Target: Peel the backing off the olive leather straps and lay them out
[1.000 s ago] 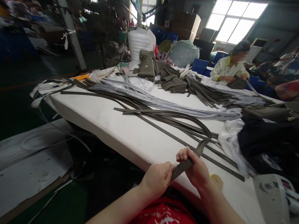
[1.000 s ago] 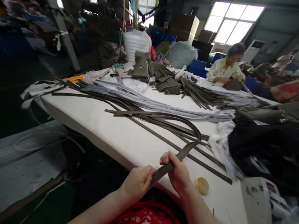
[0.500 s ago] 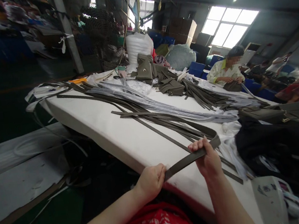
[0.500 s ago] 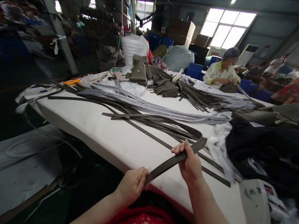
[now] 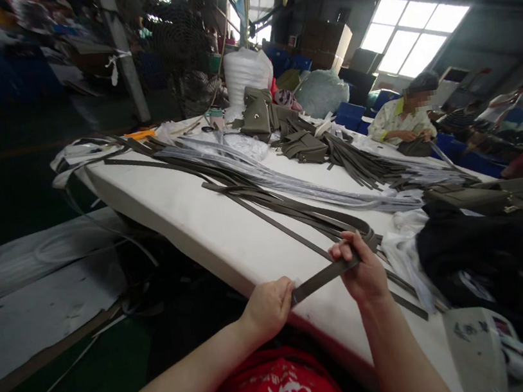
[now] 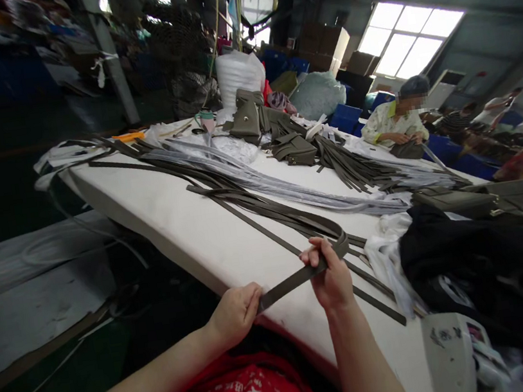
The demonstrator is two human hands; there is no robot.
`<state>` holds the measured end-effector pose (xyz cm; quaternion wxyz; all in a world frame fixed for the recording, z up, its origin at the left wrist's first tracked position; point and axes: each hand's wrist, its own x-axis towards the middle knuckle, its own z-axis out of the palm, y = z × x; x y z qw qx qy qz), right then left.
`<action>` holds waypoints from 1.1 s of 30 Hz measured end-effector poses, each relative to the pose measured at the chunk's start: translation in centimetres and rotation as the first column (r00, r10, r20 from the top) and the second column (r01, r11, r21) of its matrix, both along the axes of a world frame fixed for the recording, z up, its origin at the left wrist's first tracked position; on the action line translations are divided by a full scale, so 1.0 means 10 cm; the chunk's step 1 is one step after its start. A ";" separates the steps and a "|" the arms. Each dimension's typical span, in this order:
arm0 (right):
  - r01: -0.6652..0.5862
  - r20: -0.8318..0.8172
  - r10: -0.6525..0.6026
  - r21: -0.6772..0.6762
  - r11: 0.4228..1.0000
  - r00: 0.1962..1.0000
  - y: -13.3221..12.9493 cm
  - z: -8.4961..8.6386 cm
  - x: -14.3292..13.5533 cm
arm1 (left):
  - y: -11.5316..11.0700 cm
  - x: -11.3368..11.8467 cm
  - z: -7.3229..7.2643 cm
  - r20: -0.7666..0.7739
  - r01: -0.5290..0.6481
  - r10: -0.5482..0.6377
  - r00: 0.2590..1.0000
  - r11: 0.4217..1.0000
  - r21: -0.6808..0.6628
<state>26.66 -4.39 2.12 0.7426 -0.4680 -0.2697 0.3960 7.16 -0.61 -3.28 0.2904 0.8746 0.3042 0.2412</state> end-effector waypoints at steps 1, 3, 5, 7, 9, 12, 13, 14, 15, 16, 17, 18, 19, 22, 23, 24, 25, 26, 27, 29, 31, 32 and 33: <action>0.002 0.053 -0.001 -0.017 1.000 0.999 0.00 0.00 0.00 | 0.00 0.01 0.00 0.007 0.001 -0.001 1.000 1.000 -0.012; -0.065 0.191 0.085 -0.106 0.992 0.978 -0.03 -0.05 -0.15 | -0.01 0.03 0.01 0.050 0.009 -0.005 0.999 0.998 -0.061; -0.188 0.275 0.243 -0.211 0.959 0.930 -0.09 -0.15 -0.42 | -0.01 0.06 0.04 0.113 0.009 0.002 0.994 0.995 -0.098; -0.290 0.273 0.361 -0.268 0.919 0.892 -0.13 -0.24 -0.64 | -0.01 0.08 0.05 0.155 -0.004 0.018 0.988 0.996 -0.091; -0.308 0.202 0.362 -0.256 0.916 0.910 -0.13 -0.26 -0.69 | 0.00 0.07 0.04 0.148 -0.012 0.022 0.989 0.997 -0.070; -0.164 0.004 0.166 -0.142 0.976 0.986 -0.06 -0.14 -0.42 | -0.01 0.02 -0.03 0.086 0.003 0.004 0.996 0.997 -0.075; -0.091 -0.064 0.085 -0.094 0.991 0.994 -0.03 -0.09 -0.29 | -0.01 0.00 -0.04 0.070 0.006 0.000 0.998 0.997 -0.077; -0.028 -0.108 0.022 -0.052 0.998 0.994 0.00 -0.04 -0.16 | -0.02 -0.01 -0.06 0.060 0.015 -0.010 0.998 0.997 -0.079; 0.016 -0.117 -0.018 -0.018 1.000 0.993 0.02 0.00 -0.06 | -0.02 -0.03 -0.06 0.058 0.028 -0.023 0.998 0.996 -0.082; 0.039 -0.098 -0.038 0.004 0.999 0.994 0.04 0.03 0.01 | -0.03 -0.03 -0.06 0.061 0.041 -0.036 0.998 0.995 -0.089; 0.044 -0.059 -0.043 0.005 0.999 0.997 0.04 0.04 0.05 | -0.03 -0.03 -0.05 0.067 0.049 -0.042 0.997 0.994 -0.097; 0.041 -0.009 -0.041 -0.015 0.999 0.999 0.05 0.03 0.05 | -0.03 -0.03 -0.02 0.076 0.051 -0.043 0.996 0.993 -0.103; 0.038 0.041 -0.036 -0.050 0.998 0.999 0.04 0.01 0.01 | -0.03 -0.02 0.00 0.089 0.044 -0.035 0.995 0.993 -0.107; 0.002 0.186 0.029 -0.165 0.986 0.982 -0.01 -0.11 -0.26 | -0.02 0.03 0.10 0.138 0.021 -0.007 0.990 0.995 -0.101; -0.042 0.227 0.088 -0.201 0.979 0.970 -0.04 -0.16 -0.38 | -0.01 0.05 0.11 0.158 0.025 -0.009 0.987 0.995 -0.098; -0.098 0.255 0.158 -0.233 0.968 0.954 -0.07 -0.20 -0.49 | -0.01 0.07 0.12 0.176 0.032 -0.015 0.984 0.995 -0.095; -0.161 0.268 0.232 -0.261 0.952 0.935 -0.10 -0.23 -0.59 | 0.00 0.08 0.12 0.190 0.035 -0.017 0.982 0.995 -0.090; -0.218 0.267 0.296 -0.286 0.933 0.917 -0.13 -0.25 -0.66 | 0.01 0.08 0.10 0.200 0.033 -0.016 0.980 0.996 -0.082; -0.264 0.251 0.345 -0.305 0.915 0.905 -0.15 -0.26 -0.70 | 0.01 0.08 0.08 0.206 0.027 -0.011 0.979 0.997 -0.075; -0.303 0.168 0.366 -0.311 0.901 0.915 -0.14 -0.24 -0.67 | 0.01 0.06 0.02 0.189 0.007 0.004 0.982 0.998 -0.059; -0.281 0.025 0.297 -0.253 0.926 0.955 -0.10 -0.17 -0.50 | 0.00 0.03 -0.03 0.136 -0.008 0.014 0.991 0.999 -0.048; -0.245 -0.056 0.239 -0.199 0.949 0.969 -0.06 -0.13 -0.39 | -0.02 0.01 -0.04 0.105 -0.006 0.011 0.994 0.999 -0.046; -0.200 -0.124 0.183 -0.137 0.970 0.975 -0.02 -0.07 -0.27 | -0.04 0.00 -0.04 0.078 -0.003 0.006 0.997 0.999 -0.046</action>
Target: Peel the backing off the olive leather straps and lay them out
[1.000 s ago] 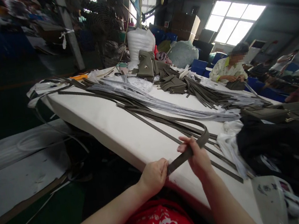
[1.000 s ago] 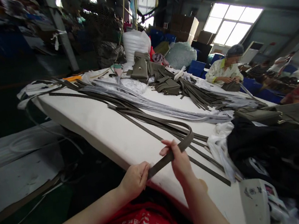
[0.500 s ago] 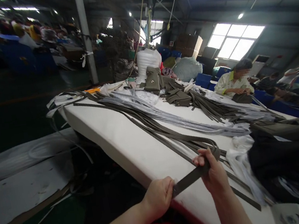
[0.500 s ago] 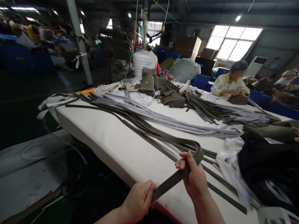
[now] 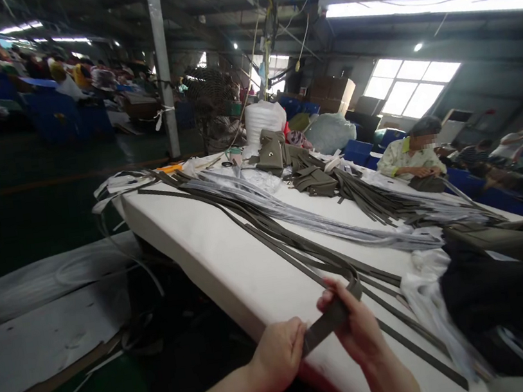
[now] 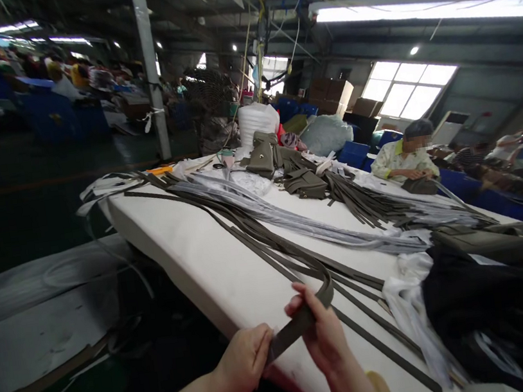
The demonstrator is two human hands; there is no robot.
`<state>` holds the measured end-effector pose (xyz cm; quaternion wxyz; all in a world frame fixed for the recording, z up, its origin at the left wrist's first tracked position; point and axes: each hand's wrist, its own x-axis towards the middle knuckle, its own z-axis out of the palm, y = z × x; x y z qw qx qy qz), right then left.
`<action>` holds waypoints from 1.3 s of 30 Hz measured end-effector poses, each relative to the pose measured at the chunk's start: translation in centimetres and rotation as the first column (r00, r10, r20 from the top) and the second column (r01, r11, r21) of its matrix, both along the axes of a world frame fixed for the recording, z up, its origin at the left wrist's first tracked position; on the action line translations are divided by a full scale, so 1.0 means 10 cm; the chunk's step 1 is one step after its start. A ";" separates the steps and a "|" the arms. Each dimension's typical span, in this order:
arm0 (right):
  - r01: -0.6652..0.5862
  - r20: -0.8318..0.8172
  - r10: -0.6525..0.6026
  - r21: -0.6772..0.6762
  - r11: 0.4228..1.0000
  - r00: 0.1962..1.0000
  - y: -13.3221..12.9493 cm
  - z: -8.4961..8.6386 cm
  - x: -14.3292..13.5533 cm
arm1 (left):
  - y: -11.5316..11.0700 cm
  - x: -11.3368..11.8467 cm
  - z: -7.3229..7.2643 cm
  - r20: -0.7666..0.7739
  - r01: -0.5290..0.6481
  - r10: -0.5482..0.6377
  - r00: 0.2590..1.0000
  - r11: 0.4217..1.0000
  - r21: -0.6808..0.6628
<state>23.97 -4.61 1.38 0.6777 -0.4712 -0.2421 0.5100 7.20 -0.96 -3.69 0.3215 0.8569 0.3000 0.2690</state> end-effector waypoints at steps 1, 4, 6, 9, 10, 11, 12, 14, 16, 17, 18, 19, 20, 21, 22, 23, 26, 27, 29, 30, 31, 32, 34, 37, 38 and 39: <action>0.054 -0.053 -0.051 0.051 0.997 0.997 0.04 0.05 0.10 | -0.02 0.00 0.01 -0.015 0.006 -0.007 1.000 1.000 -0.004; 0.123 -0.022 -0.121 0.149 0.981 0.992 0.09 0.13 0.22 | -0.05 0.03 0.12 0.012 0.030 -0.029 1.000 0.999 -0.040; 0.107 0.115 -0.123 0.135 0.985 0.986 0.06 0.11 0.10 | -0.05 0.07 0.19 0.060 0.029 -0.025 0.998 0.997 -0.067; -0.016 0.315 0.015 0.001 1.000 0.949 -0.05 -0.01 -0.21 | -0.04 0.10 0.24 0.135 0.025 -0.014 0.991 0.996 -0.082; -0.065 0.351 0.075 -0.039 0.997 0.934 -0.08 -0.03 -0.28 | -0.03 0.10 0.23 0.149 0.022 -0.010 0.989 0.997 -0.078; -0.098 0.368 0.114 -0.060 0.993 0.923 -0.10 -0.05 -0.31 | -0.03 0.10 0.21 0.155 0.016 -0.005 0.988 0.997 -0.071; -0.108 0.364 0.122 -0.057 0.992 0.924 -0.10 -0.04 -0.31 | -0.04 0.09 0.19 0.153 0.013 -0.002 0.988 0.998 -0.065; -0.070 0.301 0.065 0.007 0.997 0.952 -0.08 0.05 -0.20 | -0.04 0.08 0.18 0.144 0.028 -0.018 0.989 0.997 -0.066; -0.021 0.239 0.002 0.078 0.997 0.971 -0.03 0.20 -0.05 | -0.02 0.09 0.23 0.155 0.059 -0.045 0.987 0.994 -0.088; -0.016 0.249 -0.010 0.105 0.994 0.969 0.00 0.29 0.00 | 0.00 0.11 0.30 0.170 0.071 -0.054 0.984 0.993 -0.096; -0.034 0.297 -0.002 0.118 0.992 0.955 0.03 0.37 0.03 | 0.04 0.13 0.39 0.190 0.079 -0.060 0.980 0.992 -0.094; -0.071 0.367 0.024 0.116 0.991 0.930 0.05 0.46 0.04 | 0.07 0.16 0.50 0.217 0.082 -0.062 0.974 0.993 -0.083; -0.122 0.434 0.065 0.103 0.987 0.898 0.06 0.54 0.01 | 0.11 0.19 0.62 0.248 0.077 -0.060 0.967 0.995 -0.063; -0.177 0.486 0.114 0.085 0.980 0.867 0.07 0.61 -0.03 | 0.15 0.22 0.74 0.281 0.065 -0.054 0.958 0.997 -0.030; -0.227 0.513 0.162 0.066 0.972 0.843 0.07 0.69 -0.07 | 0.18 0.24 0.85 0.313 0.050 -0.049 0.948 0.999 0.004; -0.266 0.516 0.202 0.052 0.963 0.832 0.08 0.78 -0.10 | 0.20 0.27 0.94 0.343 0.035 -0.044 0.938 0.999 0.033; -0.240 0.397 0.185 0.095 0.966 0.899 0.12 1.11 -0.07 | 0.21 0.34 1.09 0.383 0.026 -0.053 0.922 0.997 0.075; -0.192 0.320 0.139 0.140 0.971 0.937 0.14 1.24 -0.01 | 0.21 0.37 1.11 0.381 0.039 -0.065 0.922 0.996 0.076; -0.106 0.169 0.066 0.243 0.964 0.983 0.18 1.49 0.14 | 0.20 0.42 1.15 0.376 0.057 -0.081 0.923 0.996 0.075; -0.087 0.127 0.052 0.287 0.954 0.991 0.20 1.59 0.21 | 0.20 0.44 1.18 0.374 0.059 -0.084 0.924 0.995 0.077; -0.088 0.124 0.051 0.317 0.944 0.991 0.21 1.67 0.26 | 0.21 0.47 1.23 0.376 0.055 -0.083 0.923 0.995 0.084; -0.102 0.160 0.051 0.327 0.940 0.986 0.21 1.73 0.28 | 0.22 0.49 1.29 0.381 0.047 -0.081 0.921 0.994 0.098; -0.137 0.307 0.043 0.290 0.947 0.951 0.18 1.77 0.26 | 0.25 0.52 1.46 0.405 0.023 -0.079 0.911 0.990 0.142; -0.213 0.543 0.096 0.157 0.964 0.834 0.11 1.74 0.14 | 0.29 0.56 1.71 0.446 0.015 -0.100 0.889 0.982 0.190; -0.239 0.590 0.119 0.129 0.962 0.799 0.08 1.73 0.11 | 0.29 0.57 1.76 0.452 0.018 -0.105 0.886 0.981 0.192; -0.257 0.616 0.132 0.119 0.959 0.777 0.07 1.73 0.09 | 0.29 0.58 1.80 0.454 0.018 -0.106 0.885 0.981 0.194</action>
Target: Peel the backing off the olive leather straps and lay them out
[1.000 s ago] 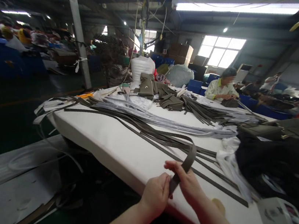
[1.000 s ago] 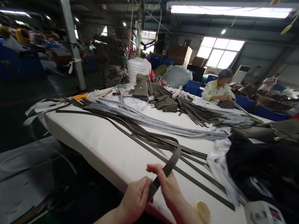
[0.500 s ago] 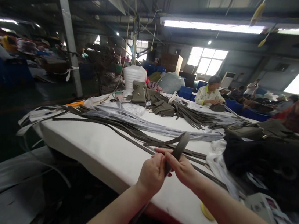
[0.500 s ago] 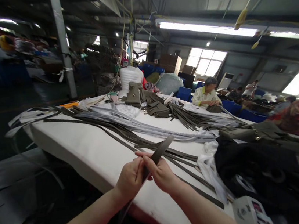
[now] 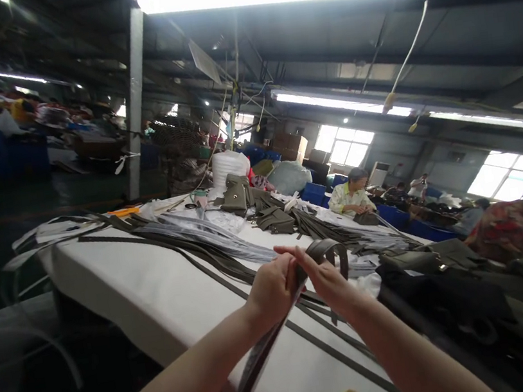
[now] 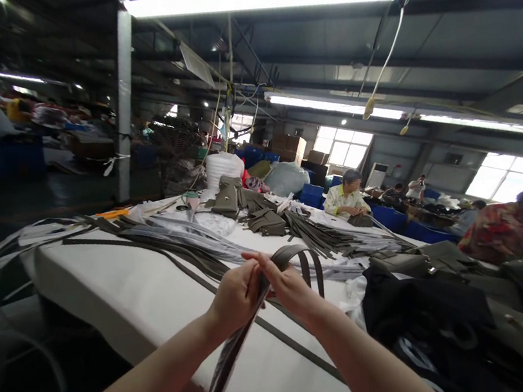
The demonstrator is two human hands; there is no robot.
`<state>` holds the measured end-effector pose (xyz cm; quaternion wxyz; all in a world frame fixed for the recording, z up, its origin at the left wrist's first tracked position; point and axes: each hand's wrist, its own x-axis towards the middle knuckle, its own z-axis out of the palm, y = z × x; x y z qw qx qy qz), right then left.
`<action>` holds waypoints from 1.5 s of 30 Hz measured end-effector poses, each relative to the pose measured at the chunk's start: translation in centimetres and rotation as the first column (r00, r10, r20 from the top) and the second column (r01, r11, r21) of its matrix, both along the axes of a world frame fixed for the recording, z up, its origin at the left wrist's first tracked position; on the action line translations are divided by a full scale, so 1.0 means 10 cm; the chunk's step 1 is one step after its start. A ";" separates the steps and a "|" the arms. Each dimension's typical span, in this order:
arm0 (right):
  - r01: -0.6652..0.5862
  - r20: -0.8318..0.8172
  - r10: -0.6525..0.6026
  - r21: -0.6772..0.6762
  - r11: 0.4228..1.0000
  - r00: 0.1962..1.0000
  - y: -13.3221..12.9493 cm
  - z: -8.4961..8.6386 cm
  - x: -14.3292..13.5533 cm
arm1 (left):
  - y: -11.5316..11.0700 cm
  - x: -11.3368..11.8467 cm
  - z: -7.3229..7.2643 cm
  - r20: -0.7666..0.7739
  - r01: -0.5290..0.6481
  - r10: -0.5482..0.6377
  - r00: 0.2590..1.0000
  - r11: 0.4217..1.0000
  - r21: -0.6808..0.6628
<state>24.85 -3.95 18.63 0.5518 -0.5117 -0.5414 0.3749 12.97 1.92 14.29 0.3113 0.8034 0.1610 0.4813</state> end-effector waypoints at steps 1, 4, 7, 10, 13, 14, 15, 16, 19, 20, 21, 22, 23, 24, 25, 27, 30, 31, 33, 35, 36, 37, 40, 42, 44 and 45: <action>-0.005 0.005 0.005 0.007 1.000 1.000 -0.01 0.00 0.00 | -0.01 0.01 0.02 0.002 -0.002 0.002 1.000 1.000 0.005; 0.019 -0.075 -0.019 -0.003 1.000 0.997 -0.02 0.01 0.06 | -0.04 0.05 -0.02 0.013 0.037 -0.037 0.999 0.999 -0.018; 0.044 -0.100 -0.044 -0.003 0.999 0.994 -0.01 0.03 0.16 | -0.08 0.10 -0.12 0.044 0.151 -0.145 0.988 0.970 -0.189; 0.078 -0.174 -0.068 0.055 0.995 0.982 0.01 0.10 0.27 | -0.12 0.12 -0.21 0.067 0.087 -0.074 0.995 0.970 -0.227; 0.171 -0.308 -0.140 0.078 0.982 0.941 0.04 0.22 0.40 | -0.14 0.12 -0.28 0.026 -0.012 0.016 1.000 0.990 -0.139; 0.198 -0.307 -0.159 0.098 0.975 0.938 0.05 0.25 0.43 | -0.15 0.12 -0.29 0.015 -0.004 0.006 1.000 0.991 -0.134; 0.209 -0.273 -0.169 0.126 0.970 0.947 0.06 0.26 0.44 | -0.14 0.12 -0.28 0.014 0.019 -0.017 1.000 0.990 -0.143; 0.200 -0.211 -0.167 0.150 0.968 0.963 0.06 0.26 0.43 | -0.14 0.13 -0.27 0.025 0.044 -0.040 0.999 0.987 -0.157; 0.078 0.015 -0.080 0.091 0.993 0.997 0.05 0.15 0.29 | -0.10 0.16 -0.15 0.086 0.077 -0.063 0.994 0.982 -0.175; 0.045 0.057 -0.048 0.052 0.998 0.997 0.03 0.10 0.23 | -0.08 0.17 -0.11 0.099 0.061 -0.045 0.994 0.985 -0.161; 0.022 0.074 -0.023 0.022 1.000 0.997 0.02 0.07 0.18 | -0.07 0.18 -0.07 0.108 0.032 -0.017 0.994 0.990 -0.135; 0.014 0.063 -0.015 0.012 1.000 0.998 0.01 0.05 0.15 | -0.07 0.19 -0.05 0.109 -0.003 0.015 0.994 0.995 -0.102; 0.022 0.025 -0.023 0.025 0.999 0.999 0.00 0.06 0.15 | -0.07 0.20 -0.05 0.102 -0.036 0.043 0.994 0.997 -0.069; 0.044 -0.040 -0.042 0.051 0.998 0.998 -0.01 0.09 0.18 | -0.08 0.21 -0.07 0.085 -0.059 0.062 0.994 0.997 -0.043; 0.073 -0.124 -0.063 0.082 0.994 0.990 -0.01 0.15 0.23 | -0.10 0.22 -0.12 0.057 -0.064 0.065 0.996 0.998 -0.025; 0.121 -0.294 -0.076 0.137 0.983 0.953 -0.01 0.30 0.40 | -0.15 0.24 -0.25 -0.015 -0.032 0.032 0.999 0.999 -0.022; 0.155 -0.362 -0.077 0.191 0.969 0.929 0.00 0.45 0.65 | -0.22 0.25 -0.42 -0.068 0.034 -0.040 0.997 0.995 -0.096; 0.161 -0.333 -0.089 0.197 0.967 0.939 0.00 0.46 0.69 | -0.23 0.26 -0.44 -0.063 0.045 -0.053 0.997 0.992 -0.120; 0.179 -0.224 -0.134 0.198 0.964 0.965 0.01 0.41 0.70 | -0.22 0.26 -0.43 -0.043 0.055 -0.061 0.997 0.988 -0.146; 0.188 -0.096 -0.171 0.201 0.961 0.981 0.00 0.32 0.61 | -0.19 0.26 -0.34 -0.022 0.058 -0.062 0.998 0.989 -0.139; 0.182 -0.037 -0.179 0.204 0.962 0.983 -0.01 0.27 0.54 | -0.17 0.26 -0.29 -0.008 0.060 -0.061 0.998 0.989 -0.136; 0.175 0.014 -0.181 0.205 0.963 0.983 -0.03 0.22 0.47 | -0.15 0.26 -0.24 0.009 0.060 -0.059 0.998 0.989 -0.134; 0.163 0.119 -0.184 0.171 0.972 0.976 -0.07 0.17 0.32 | -0.11 0.28 -0.12 0.045 0.048 -0.043 0.998 0.993 -0.111; 0.183 0.124 -0.206 0.175 0.967 0.971 -0.09 0.24 0.31 | -0.11 0.29 -0.11 0.037 0.017 -0.014 0.999 0.998 -0.064; 0.217 0.050 -0.235 0.238 0.947 0.971 -0.09 0.37 0.36 | -0.14 0.30 -0.13 0.011 -0.009 0.009 1.000 1.000 -0.012; 0.230 0.004 -0.241 0.277 0.933 0.971 -0.08 0.45 0.40 | -0.15 0.31 -0.15 -0.001 -0.011 0.011 1.000 1.000 0.003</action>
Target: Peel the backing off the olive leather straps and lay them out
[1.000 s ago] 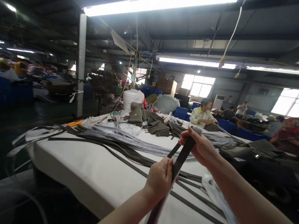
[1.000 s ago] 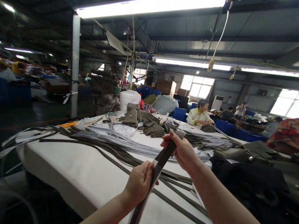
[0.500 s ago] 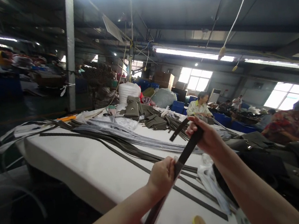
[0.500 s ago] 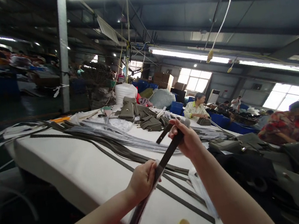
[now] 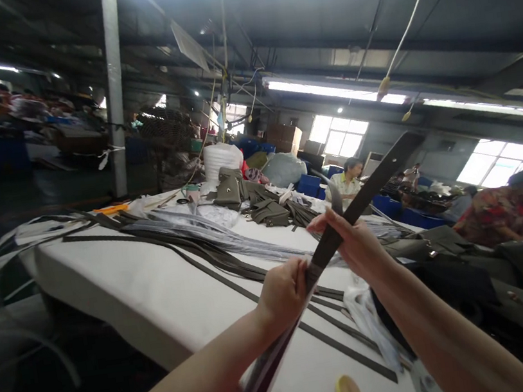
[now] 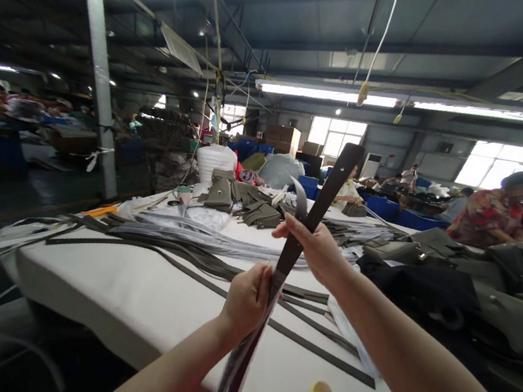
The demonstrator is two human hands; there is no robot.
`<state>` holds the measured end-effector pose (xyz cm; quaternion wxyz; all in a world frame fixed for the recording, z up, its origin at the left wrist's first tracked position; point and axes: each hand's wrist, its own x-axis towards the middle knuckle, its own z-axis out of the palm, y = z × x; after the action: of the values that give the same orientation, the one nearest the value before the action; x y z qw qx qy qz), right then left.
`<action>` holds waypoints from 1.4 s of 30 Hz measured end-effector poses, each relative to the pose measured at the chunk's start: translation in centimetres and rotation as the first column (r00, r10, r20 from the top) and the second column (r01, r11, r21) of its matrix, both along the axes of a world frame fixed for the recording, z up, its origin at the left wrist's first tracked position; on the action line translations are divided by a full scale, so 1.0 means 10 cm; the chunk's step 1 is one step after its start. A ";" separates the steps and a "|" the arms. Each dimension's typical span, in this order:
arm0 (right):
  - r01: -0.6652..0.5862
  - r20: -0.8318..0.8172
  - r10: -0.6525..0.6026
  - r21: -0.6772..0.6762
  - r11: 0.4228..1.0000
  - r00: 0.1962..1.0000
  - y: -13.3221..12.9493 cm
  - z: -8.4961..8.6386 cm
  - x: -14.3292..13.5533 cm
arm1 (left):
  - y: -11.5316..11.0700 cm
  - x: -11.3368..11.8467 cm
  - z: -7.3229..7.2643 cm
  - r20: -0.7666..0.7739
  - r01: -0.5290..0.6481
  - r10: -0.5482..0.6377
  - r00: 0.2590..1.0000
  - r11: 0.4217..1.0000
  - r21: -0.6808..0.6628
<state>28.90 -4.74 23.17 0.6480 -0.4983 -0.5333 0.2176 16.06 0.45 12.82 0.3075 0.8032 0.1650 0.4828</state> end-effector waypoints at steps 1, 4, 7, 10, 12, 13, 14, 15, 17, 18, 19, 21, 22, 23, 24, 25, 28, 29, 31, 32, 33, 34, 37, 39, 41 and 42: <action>0.001 -0.025 0.000 0.041 0.999 1.000 0.01 0.07 0.04 | -0.01 0.01 -0.01 -0.008 0.009 -0.009 1.000 1.000 0.004; -0.010 -0.009 0.011 0.070 0.998 1.000 0.05 0.19 0.10 | 0.00 0.03 0.04 0.018 0.035 -0.035 0.999 0.999 -0.025; -0.036 0.058 0.035 0.022 0.999 0.998 0.06 0.09 0.03 | 0.04 0.04 0.20 0.078 0.041 -0.038 0.996 0.998 -0.042; -0.073 0.084 0.079 -0.070 0.995 0.993 0.02 -0.09 -0.10 | 0.05 0.04 0.34 0.119 0.050 -0.044 0.992 0.998 -0.045; -0.082 0.080 0.090 -0.102 0.991 0.993 -0.02 -0.14 -0.14 | 0.03 0.04 0.36 0.126 0.039 -0.035 0.991 0.999 -0.030; -0.087 0.062 0.093 -0.097 0.991 0.994 -0.03 -0.13 -0.13 | 0.01 0.04 0.33 0.116 0.033 -0.030 0.993 0.999 -0.019; -0.091 0.024 0.093 -0.075 0.993 0.995 -0.05 -0.10 -0.11 | -0.01 0.04 0.29 0.097 0.029 -0.028 0.995 1.000 -0.007; -0.092 -0.033 0.090 -0.037 0.995 0.995 -0.05 -0.05 -0.08 | -0.02 0.05 0.24 0.072 0.030 -0.030 0.997 1.000 0.005; -0.093 -0.162 0.100 0.051 0.994 0.982 -0.06 0.06 0.02 | -0.04 0.07 0.14 0.021 0.038 -0.039 0.999 0.999 0.023; -0.100 -0.205 0.116 0.087 0.991 0.972 -0.06 0.12 0.06 | -0.05 0.08 0.10 0.004 0.045 -0.045 0.999 0.999 0.030; -0.110 -0.224 0.132 0.110 0.988 0.966 -0.05 0.16 0.11 | -0.05 0.09 0.09 -0.003 0.052 -0.052 0.999 0.998 0.029; -0.135 -0.202 0.154 0.106 0.985 0.967 -0.03 0.20 0.16 | -0.04 0.11 0.11 0.013 0.071 -0.071 0.997 0.997 0.009; -0.142 -0.174 0.156 0.091 0.986 0.972 -0.02 0.20 0.16 | -0.04 0.11 0.15 0.031 0.080 -0.080 0.996 0.997 -0.006; -0.141 -0.142 0.151 0.081 0.987 0.978 -0.01 0.20 0.15 | -0.03 0.10 0.20 0.050 0.087 -0.086 0.995 0.996 -0.018; -0.135 -0.109 0.143 0.078 0.988 0.984 0.00 0.18 0.14 | -0.03 0.10 0.26 0.068 0.088 -0.086 0.994 0.996 -0.025; -0.128 -0.077 0.135 0.085 0.988 0.988 0.00 0.17 0.12 | -0.03 0.09 0.33 0.081 0.088 -0.086 0.993 0.996 -0.026; -0.108 -0.005 0.109 0.118 0.987 0.994 0.00 0.15 0.04 | -0.04 0.08 0.54 0.107 0.077 -0.075 0.991 0.997 -0.012; -0.107 0.009 0.106 0.106 0.989 0.994 -0.01 0.14 0.01 | -0.04 0.08 0.60 0.117 0.072 -0.071 0.991 0.997 -0.006; -0.107 0.037 0.105 0.044 0.993 0.994 -0.04 0.14 -0.04 | -0.05 0.10 0.73 0.144 0.067 -0.067 0.987 0.998 0.003; -0.104 0.052 0.103 0.013 0.995 0.993 -0.05 0.15 -0.07 | -0.05 0.12 0.79 0.162 0.058 -0.059 0.985 0.998 0.011; -0.096 0.064 0.096 -0.007 0.995 0.993 -0.06 0.16 -0.09 | -0.05 0.14 0.84 0.180 0.043 -0.046 0.983 0.999 0.022; -0.085 0.078 0.086 -0.016 0.996 0.993 -0.07 0.18 -0.09 | -0.05 0.15 0.89 0.197 0.025 -0.031 0.980 0.999 0.035; -0.053 0.132 0.050 0.019 0.998 0.990 -0.11 0.29 -0.06 | -0.06 0.21 0.97 0.216 -0.013 -0.003 0.976 0.997 0.072; -0.036 0.144 0.019 0.113 0.993 0.989 -0.13 0.40 0.01 | -0.08 0.25 0.96 0.192 0.008 -0.024 0.981 0.996 0.087; -0.007 0.121 -0.018 0.206 0.978 0.993 -0.15 0.50 0.08 | -0.11 0.28 0.92 0.164 0.042 -0.056 0.985 0.995 0.087; 0.001 0.107 -0.026 0.220 0.975 0.994 -0.16 0.54 0.10 | -0.12 0.30 0.89 0.156 0.064 -0.076 0.985 0.995 0.080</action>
<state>29.94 -6.29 28.57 0.6705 -0.4383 -0.5854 0.1252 19.05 -0.77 21.75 0.3063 0.7783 0.0937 0.5400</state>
